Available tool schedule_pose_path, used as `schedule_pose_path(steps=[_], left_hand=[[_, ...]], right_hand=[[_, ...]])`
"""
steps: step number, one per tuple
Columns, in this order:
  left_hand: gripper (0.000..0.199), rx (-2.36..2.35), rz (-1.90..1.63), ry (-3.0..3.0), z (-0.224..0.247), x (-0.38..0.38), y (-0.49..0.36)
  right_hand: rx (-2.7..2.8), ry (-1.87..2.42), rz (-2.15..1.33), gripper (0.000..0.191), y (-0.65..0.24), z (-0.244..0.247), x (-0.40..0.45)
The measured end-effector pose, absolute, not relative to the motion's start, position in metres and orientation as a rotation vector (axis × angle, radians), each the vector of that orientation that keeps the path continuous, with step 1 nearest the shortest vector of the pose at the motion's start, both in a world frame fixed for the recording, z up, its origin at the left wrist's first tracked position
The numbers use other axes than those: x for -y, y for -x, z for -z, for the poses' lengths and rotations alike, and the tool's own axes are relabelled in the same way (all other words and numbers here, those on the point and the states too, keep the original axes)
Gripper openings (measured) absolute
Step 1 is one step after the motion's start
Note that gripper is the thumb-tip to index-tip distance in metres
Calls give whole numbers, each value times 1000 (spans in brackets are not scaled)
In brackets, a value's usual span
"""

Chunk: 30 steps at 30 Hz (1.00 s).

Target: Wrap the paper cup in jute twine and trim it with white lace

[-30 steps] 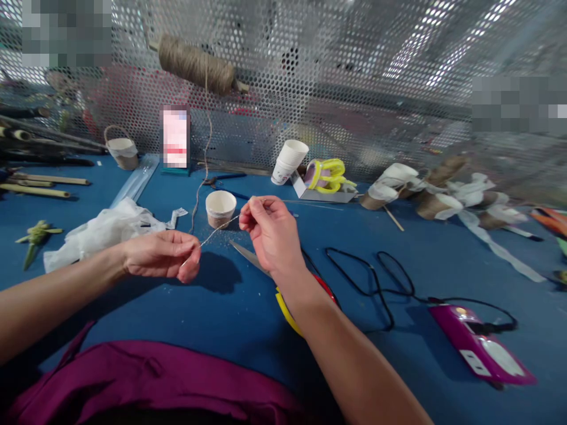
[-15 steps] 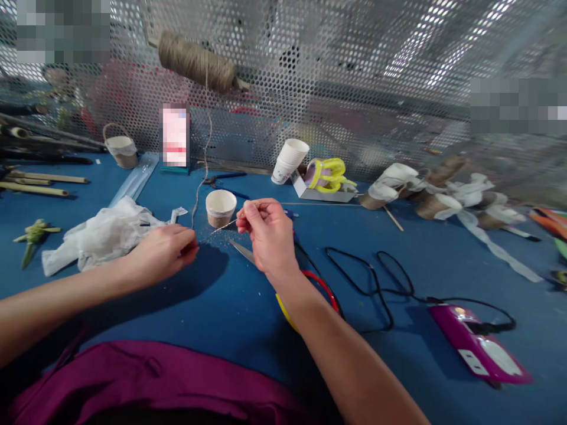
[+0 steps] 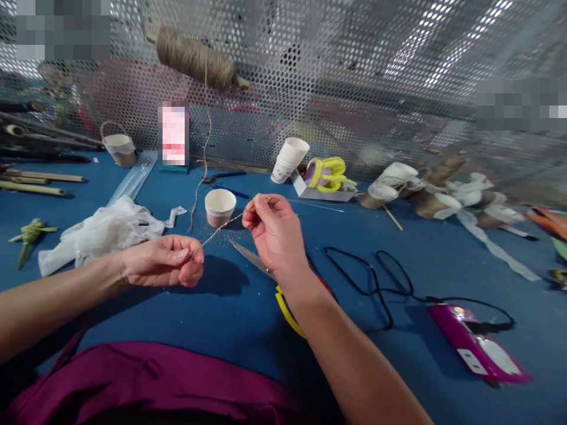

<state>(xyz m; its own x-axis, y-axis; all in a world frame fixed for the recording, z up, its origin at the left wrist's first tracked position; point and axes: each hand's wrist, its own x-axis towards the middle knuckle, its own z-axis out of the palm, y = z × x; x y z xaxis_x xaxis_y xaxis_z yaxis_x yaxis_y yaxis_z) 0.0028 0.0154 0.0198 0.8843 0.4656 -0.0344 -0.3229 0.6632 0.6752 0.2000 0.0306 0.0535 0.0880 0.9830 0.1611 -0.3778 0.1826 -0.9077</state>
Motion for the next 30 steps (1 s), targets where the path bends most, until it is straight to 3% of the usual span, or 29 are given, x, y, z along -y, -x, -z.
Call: schedule_pose_path(steps=[5, 9, 12, 17, 22, 27, 30], left_hand=[[26, -399, -517, -990, -27, -16, -2], [11, -964, -569, -1870, -37, -21, 0], [15, -1275, -635, -2284, -39, -21, 0], [11, -907, -503, -1740, -37, -24, 3], [26, -405, -384, -913, -28, -26, 6], [27, -326, -413, -827, -24, -21, 3], [24, -489, -421, -1137, -31, -21, 2]], right_hand=[[983, 821, -1155, 26, -200, -53, -30], [1004, 872, -1044, 24, -194, -50, -28], [996, 915, -998, 22, -190, -48, -28], [975, 887, -1037, 21, -195, -48, -30], [964, 876, -1143, 21, -202, -50, -32], [961, 852, -1189, 25, -202, -53, -31], [981, 860, -1140, 26, -200, -54, -30]])
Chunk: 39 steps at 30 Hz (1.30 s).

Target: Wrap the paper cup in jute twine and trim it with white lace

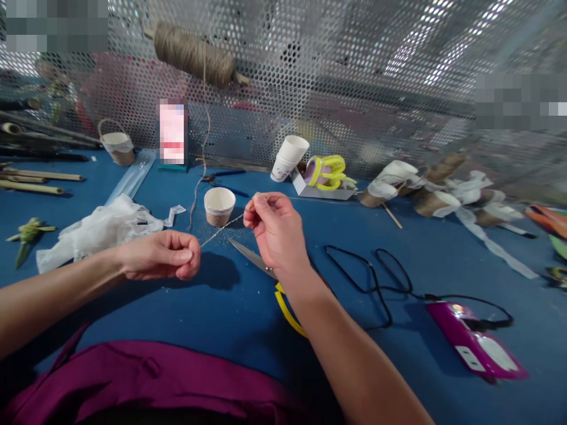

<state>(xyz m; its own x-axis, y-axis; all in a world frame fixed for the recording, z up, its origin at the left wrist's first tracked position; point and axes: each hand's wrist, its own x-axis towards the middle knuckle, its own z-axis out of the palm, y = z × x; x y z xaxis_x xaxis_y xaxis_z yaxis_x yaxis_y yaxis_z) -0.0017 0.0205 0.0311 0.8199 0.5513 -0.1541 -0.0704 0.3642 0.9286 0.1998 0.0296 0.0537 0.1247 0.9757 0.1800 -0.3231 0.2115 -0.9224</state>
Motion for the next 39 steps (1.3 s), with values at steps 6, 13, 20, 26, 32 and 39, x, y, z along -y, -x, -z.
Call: schedule_pose_path(steps=[6, 13, 20, 26, 32, 39], left_hand=[[15, -1256, -545, -2258, -39, -18, -1], [18, -634, -367, -1201, -34, -28, 7], [21, -245, -381, -694, -25, -11, -2], [20, -156, -413, -635, -33, 2, -8], [27, -331, -504, -1089, -35, -4, -5], [19, -1097, -633, -2410, -33, -18, -4]], right_hand=[[1007, 950, -996, 22, -192, -48, -27], [1001, 901, -1049, 22, -201, -50, -32], [957, 867, -1153, 24, -203, -55, -31], [946, 834, -1171, 25, -200, -57, -28], [969, 875, -1112, 24, -202, -57, -28], [1019, 966, -953, 21, -194, -50, -26]])
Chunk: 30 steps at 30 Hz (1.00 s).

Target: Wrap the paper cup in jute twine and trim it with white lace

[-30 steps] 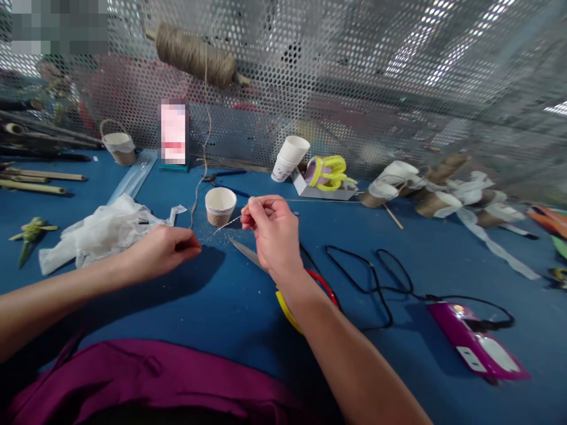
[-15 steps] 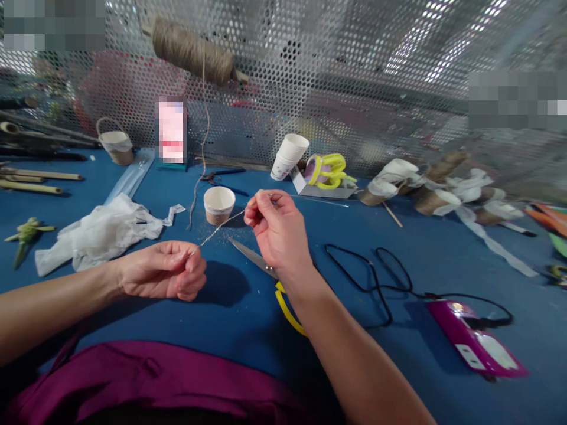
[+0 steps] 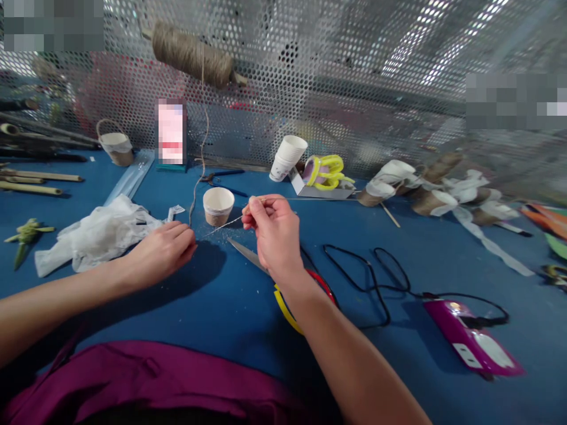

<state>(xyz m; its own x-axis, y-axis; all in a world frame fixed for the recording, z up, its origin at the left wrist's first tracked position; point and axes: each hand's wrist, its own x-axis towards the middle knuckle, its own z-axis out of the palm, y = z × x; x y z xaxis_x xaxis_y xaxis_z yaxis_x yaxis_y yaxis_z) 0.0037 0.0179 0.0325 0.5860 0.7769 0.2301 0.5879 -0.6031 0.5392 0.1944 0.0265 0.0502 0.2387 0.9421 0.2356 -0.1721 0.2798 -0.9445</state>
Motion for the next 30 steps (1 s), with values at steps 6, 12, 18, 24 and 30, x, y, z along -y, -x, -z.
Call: schedule_pose_path(steps=[6, 12, 18, 24, 30], left_hand=[[15, -846, -488, -1863, -34, -21, 0], [28, -363, -387, -869, -27, -16, 0], [26, -188, -324, -751, -25, -4, -5], [28, -124, -344, -817, -30, 4, -7], [35, -373, -287, -1274, -34, -4, -3]], right_hand=[[1009, 946, -995, 21, -200, -49, -29], [959, 884, -1103, 26, -205, -54, -31], [972, 853, -1229, 25, -200, -56, -25], [1005, 837, -1276, 25, -199, -59, -22], [1050, 873, -1185, 22, -198, -60, -20]])
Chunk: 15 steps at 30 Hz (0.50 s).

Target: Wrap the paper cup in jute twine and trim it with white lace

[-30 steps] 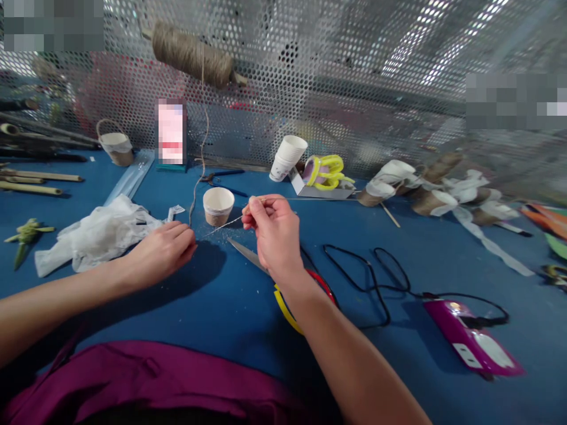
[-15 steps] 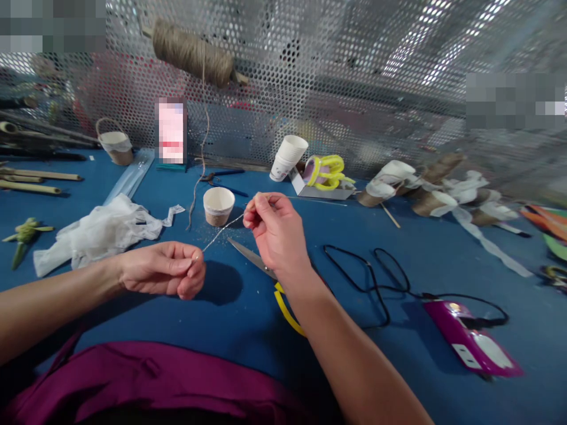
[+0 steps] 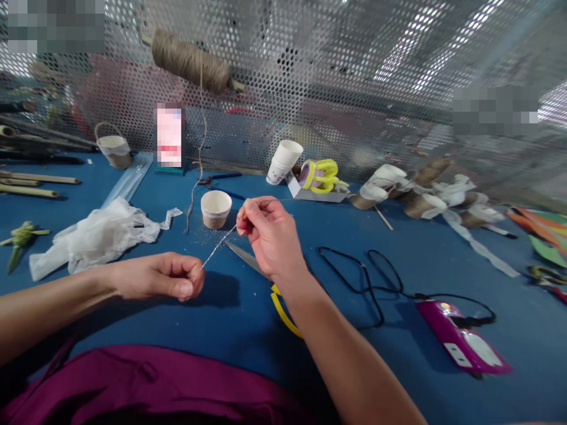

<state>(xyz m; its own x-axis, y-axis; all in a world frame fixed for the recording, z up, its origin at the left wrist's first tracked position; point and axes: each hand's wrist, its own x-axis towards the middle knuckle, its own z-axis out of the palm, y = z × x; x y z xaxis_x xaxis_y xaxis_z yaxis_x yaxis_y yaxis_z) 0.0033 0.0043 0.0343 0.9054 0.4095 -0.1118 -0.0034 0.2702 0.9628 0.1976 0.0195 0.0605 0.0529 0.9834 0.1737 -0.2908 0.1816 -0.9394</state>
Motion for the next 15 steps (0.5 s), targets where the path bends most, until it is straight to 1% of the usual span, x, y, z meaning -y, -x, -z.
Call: schedule_pose_path(steps=[2, 4, 6, 9, 12, 15], left_hand=[[32, -515, -237, -1493, -35, -10, 0], [30, -579, -190, -1575, -35, -16, 3], [31, -536, -153, -1495, -32, -21, 6], [32, -384, -130, -1226, -27, -28, 10], [39, -263, -171, -1019, -23, -32, 13], [35, -194, -213, -924, -23, -31, 10]], right_hand=[[1082, 920, -1127, 19, -198, -60, -19], [1106, 964, -1097, 17, -199, -59, -20], [1123, 971, -1116, 16, -200, -58, -21], [1124, 918, -1180, 19, -200, -58, -21], [1102, 871, -1247, 21, -198, -60, -19], [1102, 854, -1308, 21, -195, -61, -15]])
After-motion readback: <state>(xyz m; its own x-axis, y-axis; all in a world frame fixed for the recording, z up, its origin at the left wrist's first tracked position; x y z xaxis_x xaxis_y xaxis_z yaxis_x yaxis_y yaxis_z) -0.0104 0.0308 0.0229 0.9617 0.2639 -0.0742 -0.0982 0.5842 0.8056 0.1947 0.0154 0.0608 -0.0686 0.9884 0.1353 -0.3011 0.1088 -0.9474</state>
